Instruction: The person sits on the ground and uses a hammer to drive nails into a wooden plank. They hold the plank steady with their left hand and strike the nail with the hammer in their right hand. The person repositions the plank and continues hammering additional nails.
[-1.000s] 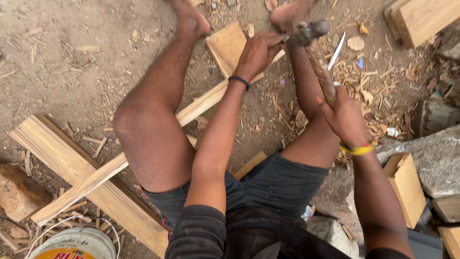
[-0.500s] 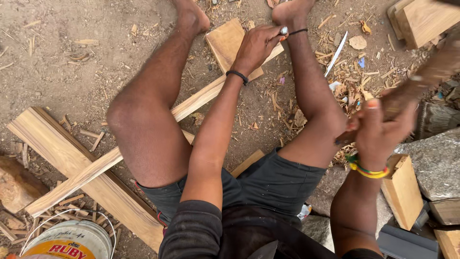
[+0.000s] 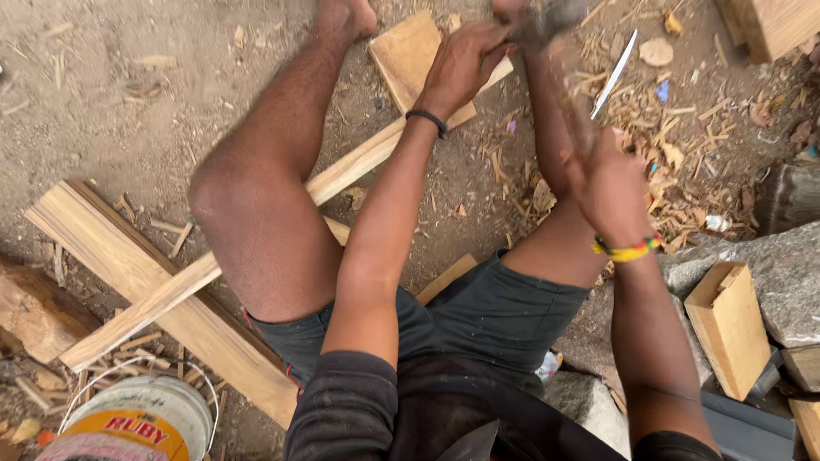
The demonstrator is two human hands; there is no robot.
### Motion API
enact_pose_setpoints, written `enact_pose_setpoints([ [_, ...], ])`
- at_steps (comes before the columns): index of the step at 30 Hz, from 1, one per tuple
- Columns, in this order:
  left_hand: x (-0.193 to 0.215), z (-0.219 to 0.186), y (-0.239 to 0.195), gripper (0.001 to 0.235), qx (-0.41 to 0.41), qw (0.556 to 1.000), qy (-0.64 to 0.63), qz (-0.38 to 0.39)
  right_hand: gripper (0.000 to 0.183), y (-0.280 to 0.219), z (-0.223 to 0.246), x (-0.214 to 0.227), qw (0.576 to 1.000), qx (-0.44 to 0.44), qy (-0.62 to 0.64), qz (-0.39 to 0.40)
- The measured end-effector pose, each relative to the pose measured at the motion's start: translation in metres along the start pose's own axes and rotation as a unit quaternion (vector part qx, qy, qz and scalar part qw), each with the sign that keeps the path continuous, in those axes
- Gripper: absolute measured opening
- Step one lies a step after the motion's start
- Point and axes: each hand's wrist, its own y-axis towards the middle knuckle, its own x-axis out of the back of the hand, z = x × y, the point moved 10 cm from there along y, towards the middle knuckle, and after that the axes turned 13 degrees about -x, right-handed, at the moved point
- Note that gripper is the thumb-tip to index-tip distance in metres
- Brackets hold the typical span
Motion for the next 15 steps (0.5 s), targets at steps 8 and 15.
enact_pose_setpoints([
  [8, 0.013, -0.006, 0.002, 0.017, 0.006, 0.993, -0.097, -0.063, 0.026, -0.025, -0.022, 0.023, 0.94, -0.11, 0.322, -0.015],
  [15, 0.005, -0.006, 0.005, 0.014, 0.015, 0.996, -0.089, 0.001, 0.023, -0.058, -0.008, 0.091, 0.864, -0.058, 0.49, -0.1],
])
